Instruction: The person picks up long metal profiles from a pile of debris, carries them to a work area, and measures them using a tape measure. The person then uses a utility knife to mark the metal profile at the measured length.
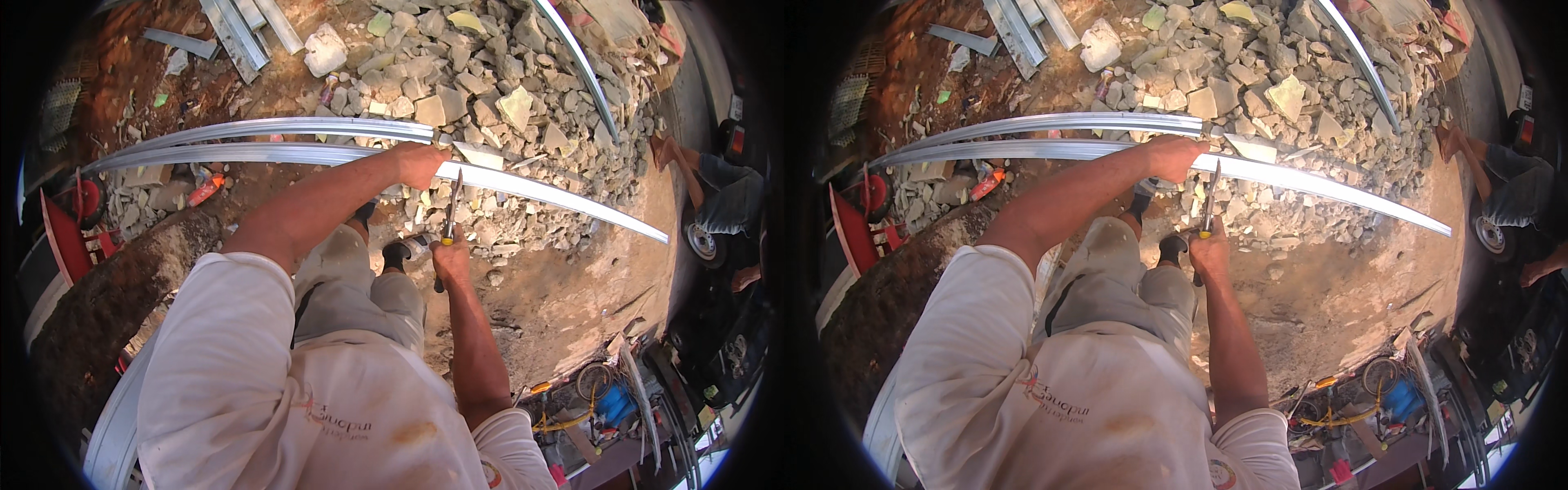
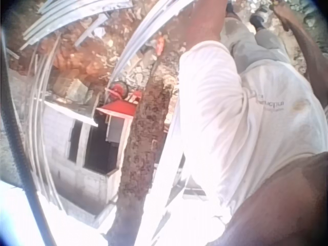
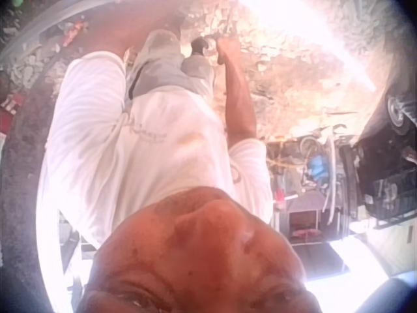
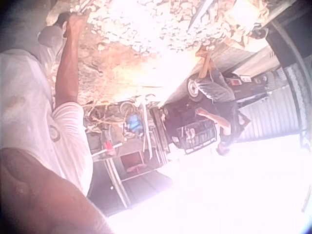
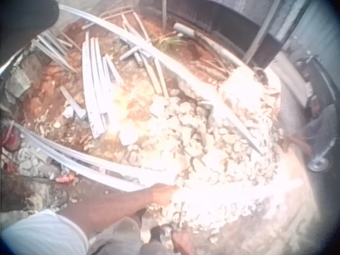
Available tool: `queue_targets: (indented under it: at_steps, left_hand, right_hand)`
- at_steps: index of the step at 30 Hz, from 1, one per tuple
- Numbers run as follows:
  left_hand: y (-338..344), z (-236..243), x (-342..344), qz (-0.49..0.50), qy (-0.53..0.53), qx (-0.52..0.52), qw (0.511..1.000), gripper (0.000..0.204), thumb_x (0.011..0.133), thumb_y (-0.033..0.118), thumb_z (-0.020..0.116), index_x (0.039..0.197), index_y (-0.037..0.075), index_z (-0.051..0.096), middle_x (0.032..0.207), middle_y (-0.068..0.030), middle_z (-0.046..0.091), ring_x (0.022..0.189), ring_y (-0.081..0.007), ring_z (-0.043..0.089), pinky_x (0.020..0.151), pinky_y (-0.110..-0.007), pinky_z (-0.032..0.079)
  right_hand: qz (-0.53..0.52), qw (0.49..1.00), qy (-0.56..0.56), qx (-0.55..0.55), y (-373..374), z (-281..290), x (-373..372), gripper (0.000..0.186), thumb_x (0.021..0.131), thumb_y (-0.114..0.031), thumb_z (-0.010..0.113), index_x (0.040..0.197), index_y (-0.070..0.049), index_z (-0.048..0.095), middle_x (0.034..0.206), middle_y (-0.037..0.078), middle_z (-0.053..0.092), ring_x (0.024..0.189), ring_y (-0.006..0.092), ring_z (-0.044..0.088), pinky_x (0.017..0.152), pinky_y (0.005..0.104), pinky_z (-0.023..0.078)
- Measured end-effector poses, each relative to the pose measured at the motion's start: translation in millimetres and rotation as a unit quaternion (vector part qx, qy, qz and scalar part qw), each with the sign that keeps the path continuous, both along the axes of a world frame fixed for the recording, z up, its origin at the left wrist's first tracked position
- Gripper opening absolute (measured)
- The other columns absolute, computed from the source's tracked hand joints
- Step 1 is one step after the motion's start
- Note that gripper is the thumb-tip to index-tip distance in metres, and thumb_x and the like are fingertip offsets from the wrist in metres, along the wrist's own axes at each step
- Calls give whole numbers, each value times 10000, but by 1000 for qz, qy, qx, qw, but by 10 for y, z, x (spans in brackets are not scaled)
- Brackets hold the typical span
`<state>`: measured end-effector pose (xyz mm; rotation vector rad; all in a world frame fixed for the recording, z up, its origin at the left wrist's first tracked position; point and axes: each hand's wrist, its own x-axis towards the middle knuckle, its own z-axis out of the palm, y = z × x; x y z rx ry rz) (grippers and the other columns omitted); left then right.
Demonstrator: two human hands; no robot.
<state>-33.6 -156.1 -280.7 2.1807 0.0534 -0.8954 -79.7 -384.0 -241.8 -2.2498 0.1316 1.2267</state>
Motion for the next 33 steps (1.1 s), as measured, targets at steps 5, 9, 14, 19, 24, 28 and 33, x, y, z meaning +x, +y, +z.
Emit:
queue_targets:
  at_steps: [5,9,14,19,24,28,33]
  left_hand:
    - [-7,-42,-19,-5,-2,-3,1000,505,682,-11,640,1171,18,516,925,-193,647,913,-369,642,729,-463,504]
    - [-3,13,2,3,10,-6,1000,506,678,-7,649,1169,17,531,939,-195,650,922,-360,646,733,-456,508]
    - [-37,4,-51,27,-54,49,997,476,712,37,617,1178,5,522,939,-216,648,937,-375,642,754,-453,520]
    - [-65,139,-37,22,-80,130,988,444,743,72,587,1173,-6,514,1011,-238,632,972,-377,633,813,-455,518]
    - [-100,156,-75,31,-71,131,988,395,773,77,588,1158,18,527,1041,-247,623,1007,-364,619,841,-451,505]
    - [37,5,40,113,-96,114,982,314,850,204,580,1119,47,611,1075,-204,641,1046,-356,605,891,-433,483]
    - [368,-48,301,-13,-30,29,999,457,906,379,535,1201,39,612,1127,-218,635,1050,-356,607,912,-427,468]
  right_hand:
    - [3,1000,1,-28,125,219,40,250,765,-130,602,986,-58,511,737,157,599,702,308,609,672,414,474]
    - [-32,999,-11,-16,122,157,-37,223,766,-125,607,961,-64,518,734,143,600,690,284,603,662,398,472]
    - [-35,995,-67,69,3,-28,-125,237,770,-142,612,964,-59,503,773,148,610,723,285,610,684,396,475]
    - [-41,999,26,5,108,256,4,474,722,-140,612,1160,-22,475,856,158,598,783,289,587,734,389,471]
    - [-116,982,130,74,31,555,1,645,681,-135,608,1282,2,418,1038,198,575,951,283,570,824,375,454]
    - [-97,982,147,74,-162,762,-378,729,685,-161,600,1349,24,364,1167,223,532,1071,312,543,931,358,420]
    - [-36,987,138,69,-375,837,-520,769,701,-164,595,1389,37,317,1212,246,527,1109,337,537,965,352,412]
